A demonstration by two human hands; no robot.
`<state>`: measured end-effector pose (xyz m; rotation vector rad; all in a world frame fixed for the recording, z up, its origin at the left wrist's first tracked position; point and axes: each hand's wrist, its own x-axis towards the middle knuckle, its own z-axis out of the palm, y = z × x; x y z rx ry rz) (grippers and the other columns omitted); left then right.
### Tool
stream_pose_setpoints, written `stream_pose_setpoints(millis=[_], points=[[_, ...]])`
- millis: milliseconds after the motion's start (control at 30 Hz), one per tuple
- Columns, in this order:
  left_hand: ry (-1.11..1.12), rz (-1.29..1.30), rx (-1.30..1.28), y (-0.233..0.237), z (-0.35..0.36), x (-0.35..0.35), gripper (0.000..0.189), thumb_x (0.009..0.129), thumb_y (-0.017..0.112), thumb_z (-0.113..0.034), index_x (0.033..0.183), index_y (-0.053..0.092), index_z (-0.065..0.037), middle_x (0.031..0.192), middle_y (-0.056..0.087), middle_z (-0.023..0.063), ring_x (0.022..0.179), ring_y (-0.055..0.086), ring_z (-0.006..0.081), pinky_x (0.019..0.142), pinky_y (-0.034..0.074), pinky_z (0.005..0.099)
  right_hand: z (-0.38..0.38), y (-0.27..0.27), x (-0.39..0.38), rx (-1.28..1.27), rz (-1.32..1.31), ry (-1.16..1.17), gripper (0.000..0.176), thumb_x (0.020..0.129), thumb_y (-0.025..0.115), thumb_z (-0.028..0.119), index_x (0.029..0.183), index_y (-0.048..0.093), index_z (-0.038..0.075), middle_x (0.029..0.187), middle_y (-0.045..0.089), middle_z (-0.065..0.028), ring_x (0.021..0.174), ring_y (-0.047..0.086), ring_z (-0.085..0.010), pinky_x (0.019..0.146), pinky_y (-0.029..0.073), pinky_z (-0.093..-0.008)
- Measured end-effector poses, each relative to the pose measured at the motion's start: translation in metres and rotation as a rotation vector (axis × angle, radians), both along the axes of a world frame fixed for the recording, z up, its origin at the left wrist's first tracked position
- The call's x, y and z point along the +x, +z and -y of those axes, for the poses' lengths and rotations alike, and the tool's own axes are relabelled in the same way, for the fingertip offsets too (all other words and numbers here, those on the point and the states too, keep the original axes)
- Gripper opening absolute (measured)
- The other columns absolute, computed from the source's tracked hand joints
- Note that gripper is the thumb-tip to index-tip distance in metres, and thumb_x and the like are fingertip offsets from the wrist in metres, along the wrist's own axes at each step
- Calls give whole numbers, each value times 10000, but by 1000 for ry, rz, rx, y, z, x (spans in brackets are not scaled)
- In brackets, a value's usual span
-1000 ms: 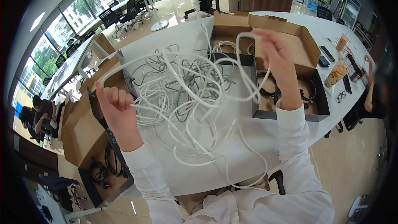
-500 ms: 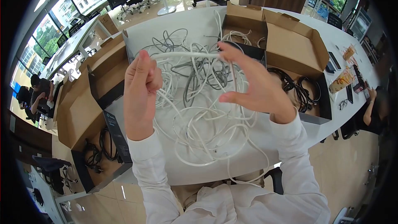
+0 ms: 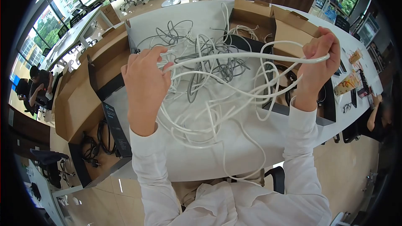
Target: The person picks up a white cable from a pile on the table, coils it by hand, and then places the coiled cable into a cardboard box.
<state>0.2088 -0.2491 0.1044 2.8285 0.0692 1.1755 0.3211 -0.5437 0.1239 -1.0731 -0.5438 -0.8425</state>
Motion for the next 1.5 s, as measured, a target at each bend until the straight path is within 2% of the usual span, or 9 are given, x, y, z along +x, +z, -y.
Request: stream_pose_setpoints(millis=[133, 333, 533, 733, 867, 1133, 1233, 1400, 1500], points=[[-117, -115, -133, 2, -4, -9, 319, 760, 763, -163, 1053, 647, -110, 819, 648, 57, 762, 605, 220, 713, 468, 356, 6, 6, -3, 212, -204, 312, 227, 994, 531, 224, 1013, 567, 1, 583, 325, 53, 505, 250, -34, 475, 213, -209], [-530, -837, -1004, -1, -21, 4, 252, 929, 628, -276, 991, 630, -32, 743, 591, 34, 577, 538, 84, 533, 452, 249, 8, -1, 1, 123, -410, 778, 226, 978, 540, 190, 1070, 568, -15, 621, 330, 50, 525, 274, -43, 474, 260, -205], [-730, -92, -1470, 13, -40, -7, 216, 964, 586, -257, 1013, 585, -47, 692, 515, -20, 471, 383, 30, 468, 360, 193, -12, -7, -4, -492, -465, 395, 230, 928, 600, 84, 1129, 589, -28, 786, 522, 14, 715, 494, -40, 649, 410, -169], [-872, 493, -1553, 23, -49, -11, 245, 925, 648, -217, 1096, 584, -54, 848, 592, 10, 523, 405, 48, 647, 491, 240, -18, -21, -2, -1045, -266, 325, 442, 852, 701, 148, 1248, 552, 22, 925, 612, -41, 853, 575, -140, 803, 472, -298], [-886, 773, -1430, 33, -42, -18, 374, 899, 604, -44, 1252, 481, -40, 1112, 604, 179, 720, 612, 115, 845, 519, 335, -21, -26, -3, -1255, -229, 134, 582, 803, 743, 242, 1291, 518, 19, 1003, 624, -137, 929, 600, -272, 843, 477, -364], [-858, 711, -1447, 26, -50, -16, 481, 869, 567, -4, 1317, 395, -31, 1268, 501, 246, 884, 642, 215, 981, 456, 370, -13, -30, 4, -1608, -125, 270, 535, 747, 762, 257, 1185, 601, -5, 887, 656, -142, 770, 592, -316, 698, 472, -381], [-792, 761, -1468, 28, -46, -16, 503, 859, 549, 9, 1329, 373, -27, 1253, 493, 239, 919, 623, 220, 987, 453, 370, -15, -23, 3, -1581, -279, 378, 374, 794, 729, 198, 1108, 649, 11, 789, 638, -89, 625, 548, -226, 585, 425, -329], [-590, 822, -1514, 18, -65, -15, 536, 846, 528, 38, 1345, 338, -18, 1165, 499, 223, 969, 588, 235, 979, 463, 363, -16, -12, -2, -788, -232, 154, 176, 938, 601, 120, 1073, 658, 22, 696, 565, 27, 592, 446, -18, 514, 342, -202], [-600, 790, -1632, 12, -72, -11, 554, 831, 496, 97, 1341, 320, -27, 1112, 517, 238, 966, 597, 297, 962, 495, 403, -19, -7, 0, -361, -201, 65, 203, 977, 559, 154, 1073, 646, -3, 687, 548, 39, 579, 417, -10, 505, 320, -181]])
